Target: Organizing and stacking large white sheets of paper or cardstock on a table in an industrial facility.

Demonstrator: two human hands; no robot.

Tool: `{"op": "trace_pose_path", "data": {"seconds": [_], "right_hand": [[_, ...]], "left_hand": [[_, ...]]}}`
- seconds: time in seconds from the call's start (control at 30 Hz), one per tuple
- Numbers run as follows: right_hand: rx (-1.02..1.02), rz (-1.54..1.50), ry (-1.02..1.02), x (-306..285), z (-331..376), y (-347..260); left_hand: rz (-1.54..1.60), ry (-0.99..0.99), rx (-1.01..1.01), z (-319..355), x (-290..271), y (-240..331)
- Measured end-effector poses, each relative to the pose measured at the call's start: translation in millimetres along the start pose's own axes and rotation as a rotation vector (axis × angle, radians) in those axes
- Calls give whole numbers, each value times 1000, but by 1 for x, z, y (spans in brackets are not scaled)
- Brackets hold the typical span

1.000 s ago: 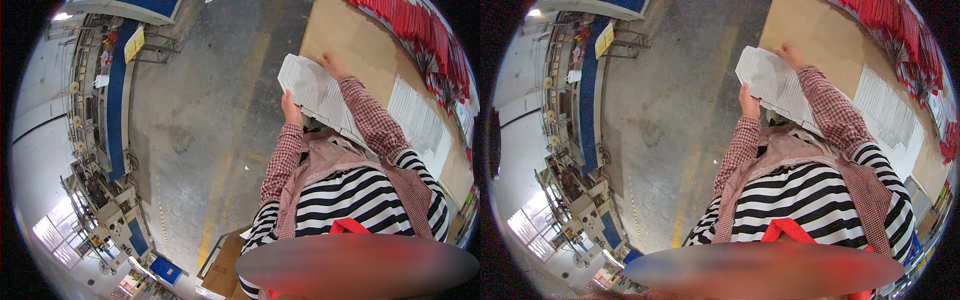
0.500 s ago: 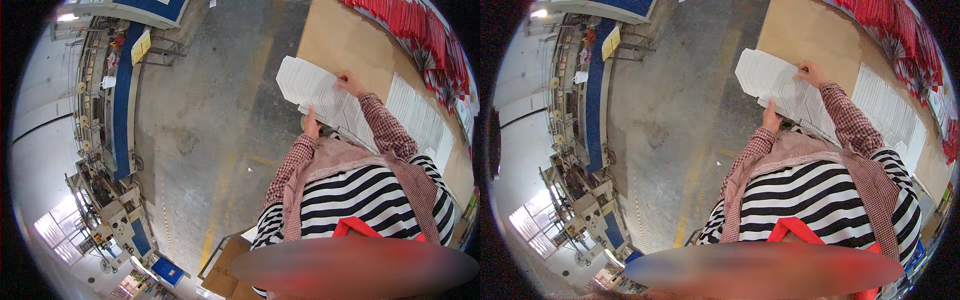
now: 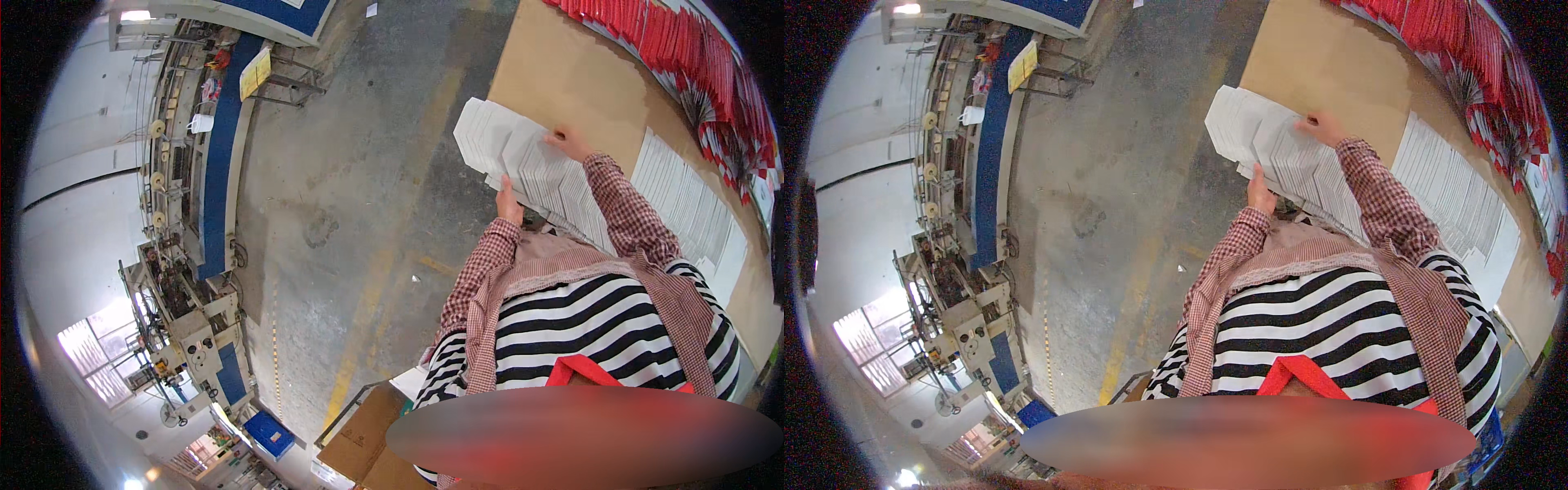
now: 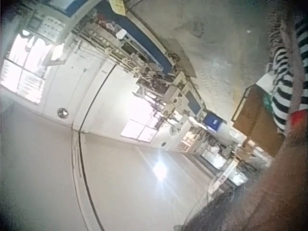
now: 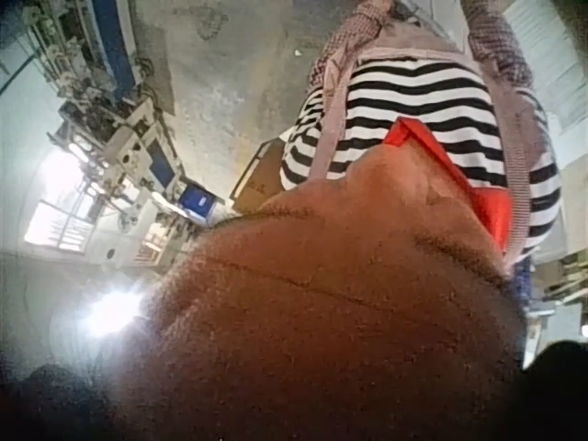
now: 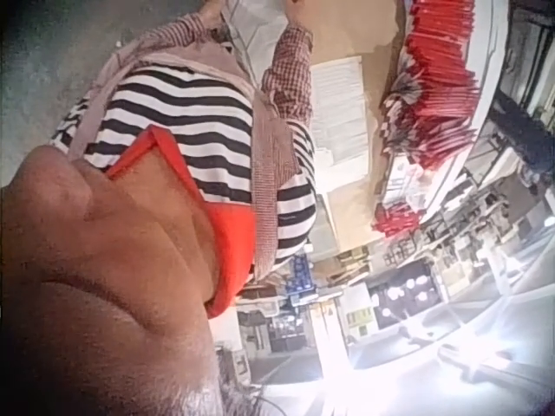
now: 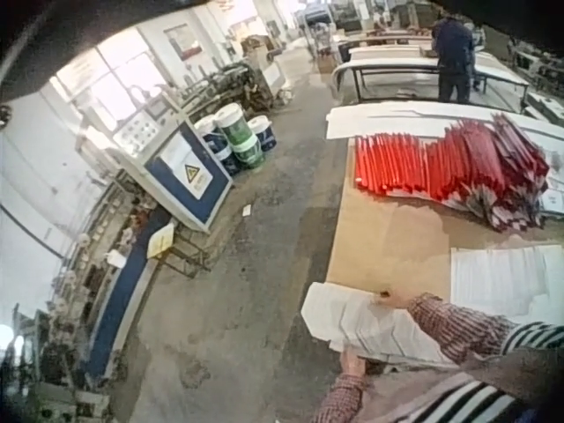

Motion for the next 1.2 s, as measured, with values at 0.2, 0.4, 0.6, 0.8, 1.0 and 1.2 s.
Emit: {"op": "trace_pose_path", "data": {"seconds": [0.2,0.4,0.6,0.8,1.0,1.2], "right_hand": [[59,277,-138,14,-12,17],[132,204,-129,15,-20,25],[-50,289,-52,20,-10,13],[-174,327,-14,16,-3,4],[-52,181,103,0,12,11],[-29,-137,43,-16,27,10]], "left_hand": [[40,-56,71,4,8,3],[23,23,72,1,5,1],[18,56,54,4,10,6],[70,-35,41,5,14,5],[17,-31,-18,8,10,4],[-492,54,60,14,2,8]]}}
Point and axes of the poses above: each hand's wrist, its own z-axis away from the middle knuckle, its own x-axis out of the palm, y = z × x, the point moved 5 cm from there along -z, towards the middle knuckle, and after that the axes turned 13 degrees about x, right-handed, at the moved point
